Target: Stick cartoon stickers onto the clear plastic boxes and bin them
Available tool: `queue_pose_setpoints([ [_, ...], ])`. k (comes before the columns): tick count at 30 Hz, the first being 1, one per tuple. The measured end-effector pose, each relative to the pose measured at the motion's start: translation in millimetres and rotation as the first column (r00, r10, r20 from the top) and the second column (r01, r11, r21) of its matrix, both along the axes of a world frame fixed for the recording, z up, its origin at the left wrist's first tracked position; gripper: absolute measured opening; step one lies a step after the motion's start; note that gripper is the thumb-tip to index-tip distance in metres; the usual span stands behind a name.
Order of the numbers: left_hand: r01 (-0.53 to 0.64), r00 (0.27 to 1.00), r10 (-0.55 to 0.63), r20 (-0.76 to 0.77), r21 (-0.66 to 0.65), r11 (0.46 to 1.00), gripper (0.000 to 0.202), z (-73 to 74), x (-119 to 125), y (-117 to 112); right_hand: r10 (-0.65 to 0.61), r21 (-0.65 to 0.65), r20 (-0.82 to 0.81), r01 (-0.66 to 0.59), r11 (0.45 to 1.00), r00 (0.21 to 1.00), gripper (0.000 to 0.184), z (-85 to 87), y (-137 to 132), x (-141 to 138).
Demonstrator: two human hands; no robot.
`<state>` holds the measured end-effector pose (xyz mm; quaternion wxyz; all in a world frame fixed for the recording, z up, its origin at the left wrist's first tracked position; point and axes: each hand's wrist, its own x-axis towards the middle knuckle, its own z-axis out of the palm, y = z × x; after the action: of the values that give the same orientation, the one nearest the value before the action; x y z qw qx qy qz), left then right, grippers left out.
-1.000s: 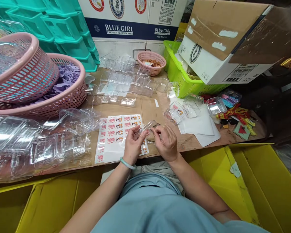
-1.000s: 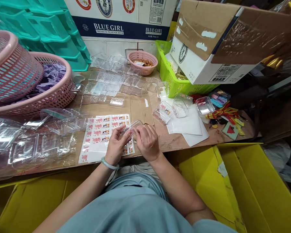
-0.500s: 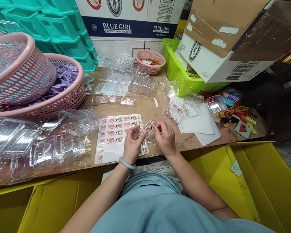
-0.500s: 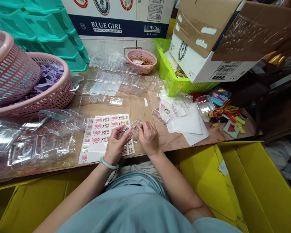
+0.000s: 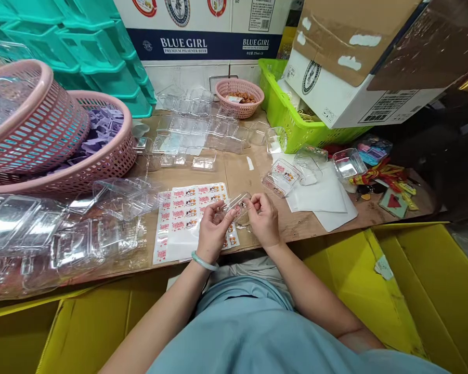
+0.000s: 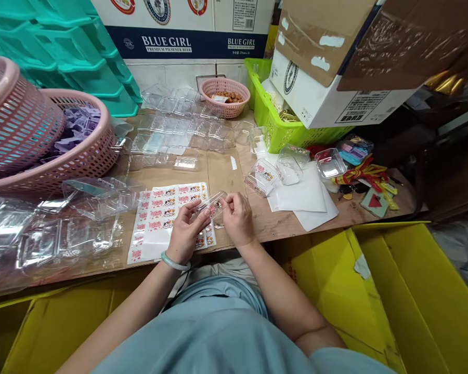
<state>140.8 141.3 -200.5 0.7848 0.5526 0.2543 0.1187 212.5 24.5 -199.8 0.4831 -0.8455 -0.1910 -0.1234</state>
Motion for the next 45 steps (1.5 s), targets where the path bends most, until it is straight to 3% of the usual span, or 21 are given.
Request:
queue_pose_setpoints([
  [4,-0.016,1.000,0.016,-0.010,-0.023,1.000,0.054,1.4,0.5,-0.6,-0.034,0.245,-0.198,0.083,0.966,0.980,0.019,-10.5,-3.3,12.7],
  [6,-0.019,1.000,0.018,-0.017,-0.028,0.999,0.054,1.2,0.5,-0.6,0.002,0.316,-0.305,0.099,0.944,0.952,0.027,-14.1,-4.1,15.7],
  [10,-0.010,1.000,0.010,0.005,-0.012,1.000,0.054,-0.3,-1.5,0.4,0.155,0.284,-0.407,-0.037,0.958,0.900,0.051,-15.1,-0.7,12.9],
  [14,0.037,0.999,-0.035,0.022,-0.063,0.997,0.053,4.7,-6.4,-0.3,0.178,0.316,-0.392,-0.050,0.947,0.903,0.038,-12.0,-4.1,15.8],
  [17,0.083,0.995,-0.080,0.051,-0.065,0.994,0.050,13.5,-5.4,-2.6,0.251,0.416,-0.421,-0.060,0.907,0.871,0.041,-3.4,-14.9,18.2],
  [19,0.134,0.988,-0.131,0.086,-0.030,0.991,0.049,19.6,2.6,-3.8,0.349,0.461,-0.414,-0.136,0.877,0.840,0.050,6.4,-24.1,18.8],
  [23,0.311,0.939,-0.313,0.141,0.034,0.950,0.050,30.1,35.7,-9.5,0.428,0.399,-0.335,-0.285,0.872,0.839,0.046,30.9,-50.5,36.0],
  [25,0.351,0.922,-0.362,0.136,0.097,0.931,0.053,33.2,50.5,-17.9,0.326,0.350,-0.231,-0.234,0.907,0.917,0.044,41.4,-70.2,59.2],
  [27,0.346,0.920,-0.374,0.115,0.211,0.914,0.056,32.9,55.6,-29.4,0.090,0.296,-0.058,-0.069,0.953,0.994,0.045,45.6,-92.4,90.5],
  [30,0.370,0.884,-0.453,0.113,0.421,0.828,0.053,27.8,43.0,-45.1,-0.183,0.112,0.201,0.163,0.980,0.962,0.046,35.7,-118.5,140.3],
  [33,0.408,0.834,-0.539,0.120,0.524,0.747,0.038,25.2,15.6,-47.2,-0.204,-0.063,0.315,0.235,0.970,0.927,0.045,22.0,-123.5,166.8],
  [34,0.392,0.843,-0.525,0.118,0.533,0.750,0.032,25.1,5.2,-43.1,-0.204,-0.099,0.358,0.254,0.962,0.911,0.045,20.8,-119.5,165.5],
  [36,0.279,0.913,-0.390,0.114,0.524,0.805,0.023,23.9,-15.9,-26.5,-0.166,-0.138,0.443,0.250,0.958,0.881,0.047,23.4,-102.6,144.3],
  [38,0.078,0.987,-0.138,0.087,0.493,0.866,0.019,19.6,-36.0,-0.7,0.017,-0.193,0.460,0.081,0.978,0.888,0.049,26.7,-75.4,101.3],
  [39,-0.029,0.998,0.000,0.063,0.469,0.883,0.020,16.6,-45.1,14.0,0.206,-0.252,0.410,-0.106,0.962,0.889,0.049,26.2,-59.4,74.7],
  [40,-0.118,0.993,0.118,0.026,0.436,0.892,0.024,13.6,-53.4,28.8,0.428,-0.331,0.309,-0.326,0.886,0.849,0.051,23.6,-43.0,47.1],
  [41,-0.180,0.979,0.202,-0.016,0.391,0.903,0.029,11.1,-60.7,42.8,0.606,-0.393,0.193,-0.506,0.768,0.771,0.060,18.9,-27.2,20.5],
  [42,-0.213,0.968,0.245,-0.057,0.333,0.919,0.036,9.7,-66.7,55.2,0.719,-0.419,0.104,-0.625,0.658,0.687,0.070,12.3,-12.9,-3.3],
  [43,-0.222,0.963,0.253,-0.093,0.261,0.939,0.041,9.6,-71.6,65.4,0.765,-0.417,0.030,-0.687,0.595,0.644,0.079,4.7,-0.8,-22.9],
  [45,-0.182,0.969,0.197,-0.152,0.108,0.977,0.051,12.8,-77.4,78.7,0.778,-0.373,-0.048,-0.734,0.568,0.627,0.093,-10.7,15.8,-47.8],
])
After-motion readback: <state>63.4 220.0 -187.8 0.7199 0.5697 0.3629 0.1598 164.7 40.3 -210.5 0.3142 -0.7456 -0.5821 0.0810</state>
